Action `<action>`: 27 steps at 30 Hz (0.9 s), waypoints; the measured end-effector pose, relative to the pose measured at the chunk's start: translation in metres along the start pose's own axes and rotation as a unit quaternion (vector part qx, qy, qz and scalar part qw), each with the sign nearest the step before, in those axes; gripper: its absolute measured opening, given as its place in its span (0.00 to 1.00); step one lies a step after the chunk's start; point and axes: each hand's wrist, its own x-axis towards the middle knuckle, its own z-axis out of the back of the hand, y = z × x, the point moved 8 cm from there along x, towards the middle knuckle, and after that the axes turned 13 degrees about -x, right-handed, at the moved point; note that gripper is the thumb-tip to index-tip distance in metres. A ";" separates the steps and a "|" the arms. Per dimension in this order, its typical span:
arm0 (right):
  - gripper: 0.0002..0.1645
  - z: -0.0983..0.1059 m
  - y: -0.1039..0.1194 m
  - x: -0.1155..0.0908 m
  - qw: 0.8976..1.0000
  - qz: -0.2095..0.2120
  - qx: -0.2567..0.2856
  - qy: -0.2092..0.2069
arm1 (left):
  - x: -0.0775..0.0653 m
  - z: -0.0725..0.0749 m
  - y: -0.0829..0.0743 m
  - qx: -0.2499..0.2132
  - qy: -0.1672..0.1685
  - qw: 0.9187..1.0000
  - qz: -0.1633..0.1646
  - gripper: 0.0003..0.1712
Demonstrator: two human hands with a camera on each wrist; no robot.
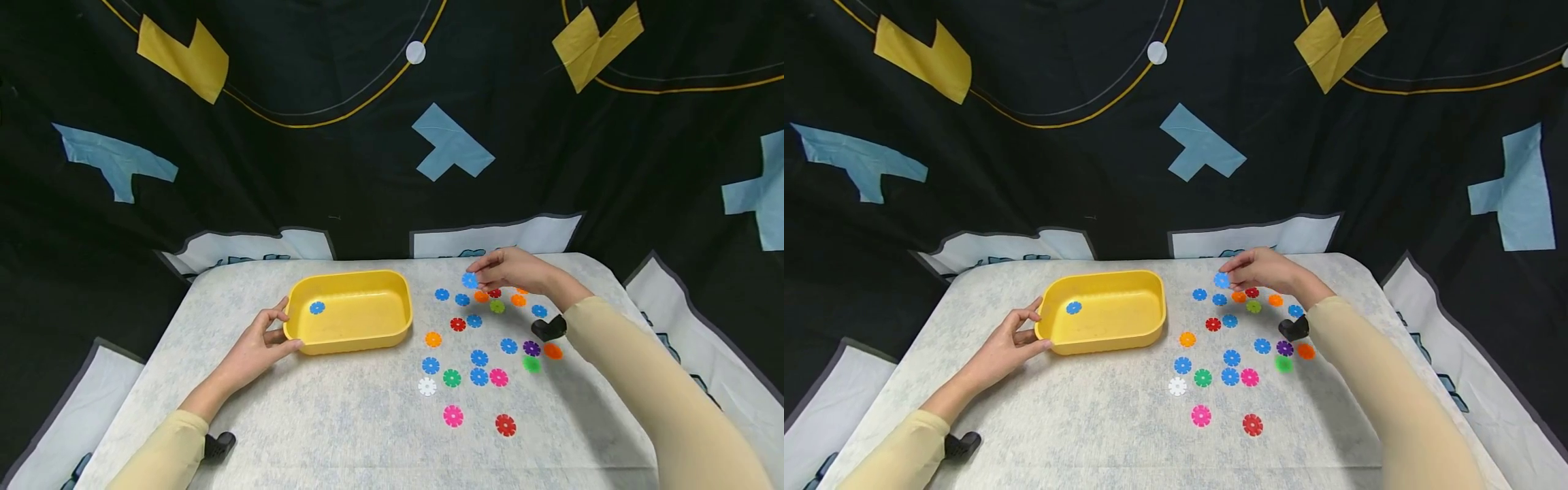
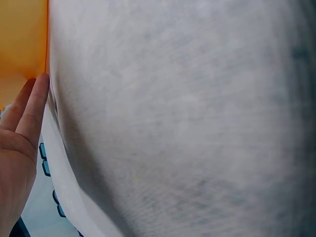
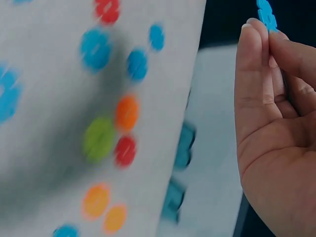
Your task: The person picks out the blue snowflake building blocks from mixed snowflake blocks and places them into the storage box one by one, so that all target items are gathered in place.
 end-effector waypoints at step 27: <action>0.10 -0.134 0.144 0.137 0.982 0.039 -0.030 0.182 | 0.001 0.004 0.004 0.002 -0.004 1.000 0.005 0.34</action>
